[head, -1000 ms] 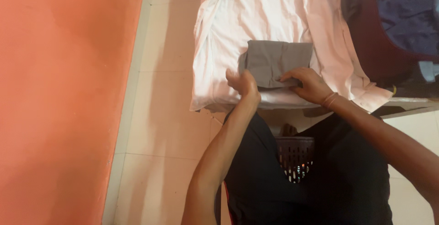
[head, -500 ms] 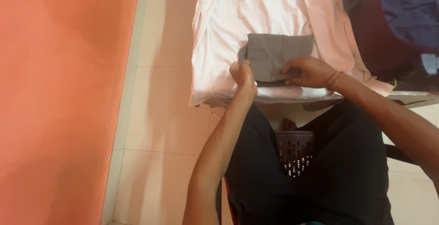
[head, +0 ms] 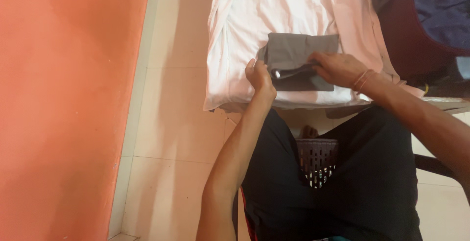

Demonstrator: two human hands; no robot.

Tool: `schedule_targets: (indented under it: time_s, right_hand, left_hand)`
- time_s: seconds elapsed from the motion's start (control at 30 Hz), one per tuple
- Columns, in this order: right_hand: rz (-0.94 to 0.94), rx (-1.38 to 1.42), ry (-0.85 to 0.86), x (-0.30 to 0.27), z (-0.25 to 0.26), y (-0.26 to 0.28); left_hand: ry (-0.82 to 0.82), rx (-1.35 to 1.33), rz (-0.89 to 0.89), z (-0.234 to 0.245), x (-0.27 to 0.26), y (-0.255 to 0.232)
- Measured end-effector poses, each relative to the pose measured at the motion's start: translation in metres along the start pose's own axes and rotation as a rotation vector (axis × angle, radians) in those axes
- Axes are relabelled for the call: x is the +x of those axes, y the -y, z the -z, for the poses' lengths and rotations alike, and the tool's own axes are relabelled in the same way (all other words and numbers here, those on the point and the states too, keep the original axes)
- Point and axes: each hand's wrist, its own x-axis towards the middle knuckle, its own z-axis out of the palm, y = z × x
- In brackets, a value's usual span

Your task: The person takes a pair of pants and a white shirt out of a suitcase, unfolds them, and displays details such as buttons on the leg and the waistband drawstring.

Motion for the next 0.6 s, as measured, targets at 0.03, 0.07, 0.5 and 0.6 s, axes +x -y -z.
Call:
schedule_targets:
  time_s: [0.03, 0.07, 0.5, 0.6]
  right_hand:
    - [-0.044, -0.035, 0.046, 0.003, 0.009, 0.003]
    - [-0.048, -0.076, 0.045, 0.005, 0.017, 0.005]
    - [0.284, -0.17, -0.497, 0.076, 0.071, -0.044]
    - [0.212, -0.291, -0.574, 0.097, 0.069, -0.059]
  left_hand:
    - [-0.018, -0.03, 0.007, -0.001, -0.004, -0.004]
    - [-0.037, -0.061, 0.014, -0.001, -0.009, -0.008]
    - [0.137, 0.071, 0.029, -0.005, -0.017, 0.0]
    - [0.161, 0.204, -0.052, -0.003, -0.013, 0.005]
